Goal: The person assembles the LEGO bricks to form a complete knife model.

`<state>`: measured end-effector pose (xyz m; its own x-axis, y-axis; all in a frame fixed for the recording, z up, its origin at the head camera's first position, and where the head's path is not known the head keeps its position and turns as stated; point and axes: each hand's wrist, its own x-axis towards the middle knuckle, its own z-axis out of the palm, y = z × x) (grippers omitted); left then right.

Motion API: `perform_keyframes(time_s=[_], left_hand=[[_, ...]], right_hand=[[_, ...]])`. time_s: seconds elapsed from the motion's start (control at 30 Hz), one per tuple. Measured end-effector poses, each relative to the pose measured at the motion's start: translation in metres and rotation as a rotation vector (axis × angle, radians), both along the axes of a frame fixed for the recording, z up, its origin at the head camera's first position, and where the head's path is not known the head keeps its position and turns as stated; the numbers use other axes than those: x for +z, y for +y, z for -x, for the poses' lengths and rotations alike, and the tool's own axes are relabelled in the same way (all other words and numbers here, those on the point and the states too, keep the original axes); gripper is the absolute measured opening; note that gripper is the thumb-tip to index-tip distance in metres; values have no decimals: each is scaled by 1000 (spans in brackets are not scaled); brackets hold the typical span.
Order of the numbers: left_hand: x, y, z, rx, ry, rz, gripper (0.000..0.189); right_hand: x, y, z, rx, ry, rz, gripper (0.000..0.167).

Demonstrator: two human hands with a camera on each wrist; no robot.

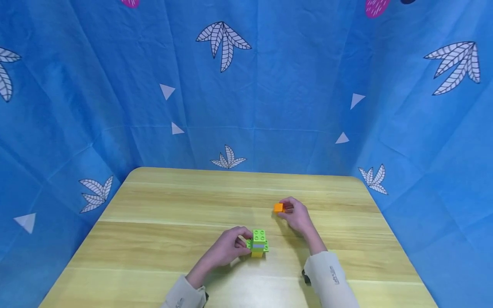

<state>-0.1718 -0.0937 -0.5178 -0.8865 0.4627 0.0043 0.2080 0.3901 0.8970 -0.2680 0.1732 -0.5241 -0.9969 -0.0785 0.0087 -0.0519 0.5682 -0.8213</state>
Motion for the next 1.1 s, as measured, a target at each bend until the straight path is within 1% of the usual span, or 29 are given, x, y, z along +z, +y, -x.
perform_keyframes(time_s=[0.23,0.4,0.5,0.73,0.9,1.1], left_hand=[[1,1,1,-4,-4,10,36],[3,0,-1,1,-2,13,35],[4,-1,-3,-6,1,11,34],[7,-1,-2,-6,13,3,34],[5,-1,-1,-6,10,11,34],[2,0,-1,-1,-7,15,34]], right_hand=[[4,-2,-9,2,2,43,40],[4,-5,-14,14,4,93,40],[4,-6,-16,17,10,111,39],[7,-7,-21,22,8,103,50],[6,-9,-24,37,-3,125,48],[3,-11,-28,45,12,150,45]])
